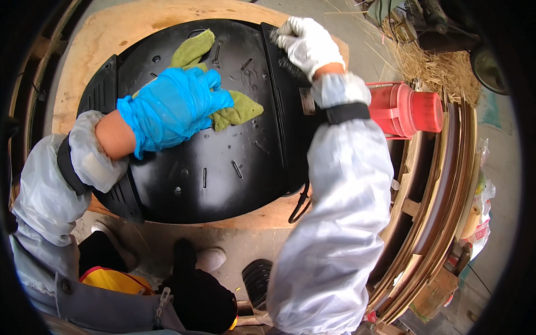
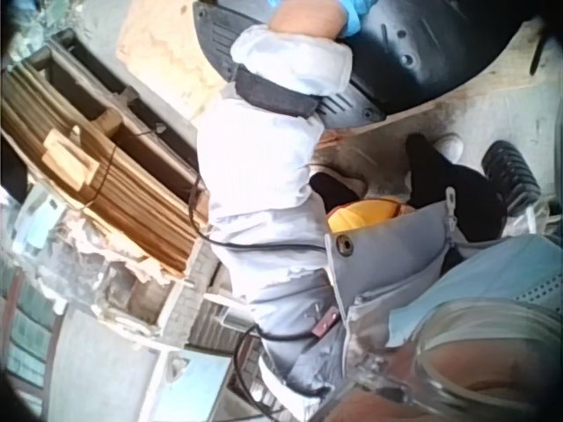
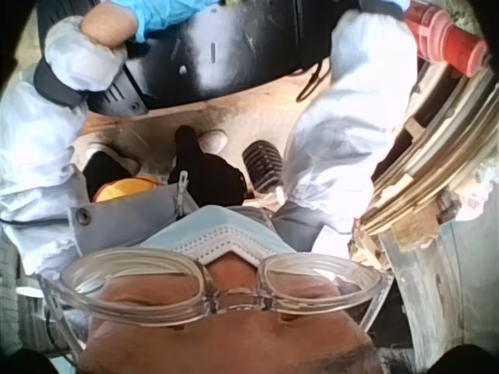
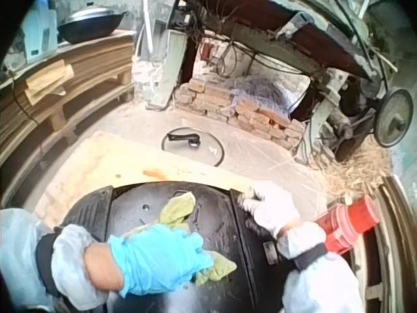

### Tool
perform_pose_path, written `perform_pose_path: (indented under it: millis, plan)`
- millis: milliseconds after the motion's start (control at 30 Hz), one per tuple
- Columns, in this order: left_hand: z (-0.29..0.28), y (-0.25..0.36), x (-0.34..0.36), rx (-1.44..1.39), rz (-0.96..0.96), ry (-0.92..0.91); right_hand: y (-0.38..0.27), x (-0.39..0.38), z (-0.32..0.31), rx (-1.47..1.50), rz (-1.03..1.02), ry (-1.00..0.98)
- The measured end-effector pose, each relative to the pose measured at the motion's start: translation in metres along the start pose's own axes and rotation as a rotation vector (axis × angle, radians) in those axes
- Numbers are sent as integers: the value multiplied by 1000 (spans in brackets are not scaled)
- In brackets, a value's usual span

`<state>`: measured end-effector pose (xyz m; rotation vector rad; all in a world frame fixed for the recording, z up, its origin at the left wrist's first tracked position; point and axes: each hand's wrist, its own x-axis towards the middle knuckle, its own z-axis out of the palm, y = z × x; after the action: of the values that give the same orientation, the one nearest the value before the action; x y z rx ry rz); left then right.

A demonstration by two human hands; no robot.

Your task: The person scrubs the underside of a black appliance with a steel wool pad in the right hand and wipes the surface with a green cloth in the left hand. The person repeatedly alternates between scrubbing and wiping across the appliance's bottom surface.

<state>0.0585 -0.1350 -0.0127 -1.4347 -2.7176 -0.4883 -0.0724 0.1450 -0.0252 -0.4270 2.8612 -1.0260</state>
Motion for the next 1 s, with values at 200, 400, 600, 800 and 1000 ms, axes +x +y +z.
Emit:
perform_pose_path:
  millis: [200, 400, 600, 800, 1000]
  plan:
    - [-1, -3, -2, -68, 26, -11, -35, -159, -26, -78, -164, -159]
    - [0, -4, -2, -84, 37, -42, -49, -226, -27, -88, -151, -139]
    - [-6, 2, 0, -69, 40, -12, -28, -115, -14, -209, -20, 20]
    - [-12, 11, -5, -41, -66, -91, -34, -217, -8, -16, -108, 6]
    - [-13, -47, 56, -603, -307, 119, -74, -340, 9, 443, 354, 377]
